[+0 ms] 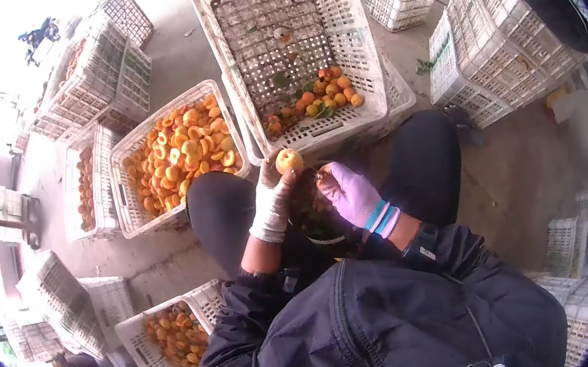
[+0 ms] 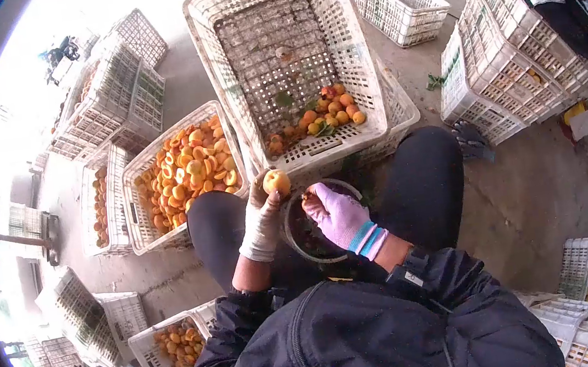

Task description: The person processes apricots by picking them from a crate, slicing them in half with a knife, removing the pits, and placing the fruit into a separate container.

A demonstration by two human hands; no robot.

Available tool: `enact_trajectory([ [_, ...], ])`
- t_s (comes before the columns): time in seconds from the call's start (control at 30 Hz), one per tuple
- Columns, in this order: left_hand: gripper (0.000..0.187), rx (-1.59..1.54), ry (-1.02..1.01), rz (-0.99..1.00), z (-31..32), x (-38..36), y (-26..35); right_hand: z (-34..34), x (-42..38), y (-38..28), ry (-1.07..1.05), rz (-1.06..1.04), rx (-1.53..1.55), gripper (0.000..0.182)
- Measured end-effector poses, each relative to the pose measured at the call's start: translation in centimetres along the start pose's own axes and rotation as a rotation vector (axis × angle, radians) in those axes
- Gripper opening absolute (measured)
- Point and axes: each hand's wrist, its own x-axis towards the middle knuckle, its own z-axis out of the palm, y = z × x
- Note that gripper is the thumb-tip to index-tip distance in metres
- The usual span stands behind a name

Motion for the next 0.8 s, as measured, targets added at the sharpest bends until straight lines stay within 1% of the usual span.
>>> enact_trajectory([
  [0.1, 0.057, 0.011, 0.000, 0.008, -0.3, 0.0, 0.0, 0.0, 0.5, -0.6, -0.025, 0.053, 0.007, 0.020],
  [0.23, 0.060, -0.081, -0.021, -0.017, 0.1, -0.2, 0.5, 0.2, 0.8, -0.9, -0.043, 0.073, 0.014, 0.020],
  [0.3, 0.062, -0.107, -0.021, -0.015, 0.1, -0.1, 0.5, 0.5, 0.8, -0.1, -0.060, 0.081, 0.081, 0.020],
  [0.43, 0.063, -0.067, -0.014, 0.006, 0.1, -0.1, 0.7, 1.0, 0.8, 0.7, -0.044, 0.055, 0.092, 0.019],
  [0.5, 0.063, -0.072, -0.015, 0.007, 0.1, -0.2, 0.6, 1.1, 0.7, 0.9, -0.069, 0.084, 0.190, 0.018],
  [0.7, 0.061, -0.008, 0.008, 0.031, 0.2, -0.4, 0.9, 0.6, 0.9, 0.9, -0.126, 0.069, 0.163, 0.017],
  [0.73, 0.058, -0.050, -0.024, 0.028, 0.2, -0.4, 0.9, 0.5, 0.9, 1.0, -0.125, 0.070, 0.163, 0.017],
  [0.8, 0.055, -0.091, -0.058, 0.024, 0.6, -0.5, 1.2, 0.4, 1.0, 1.2, -0.164, 0.071, 0.058, 0.018],
])
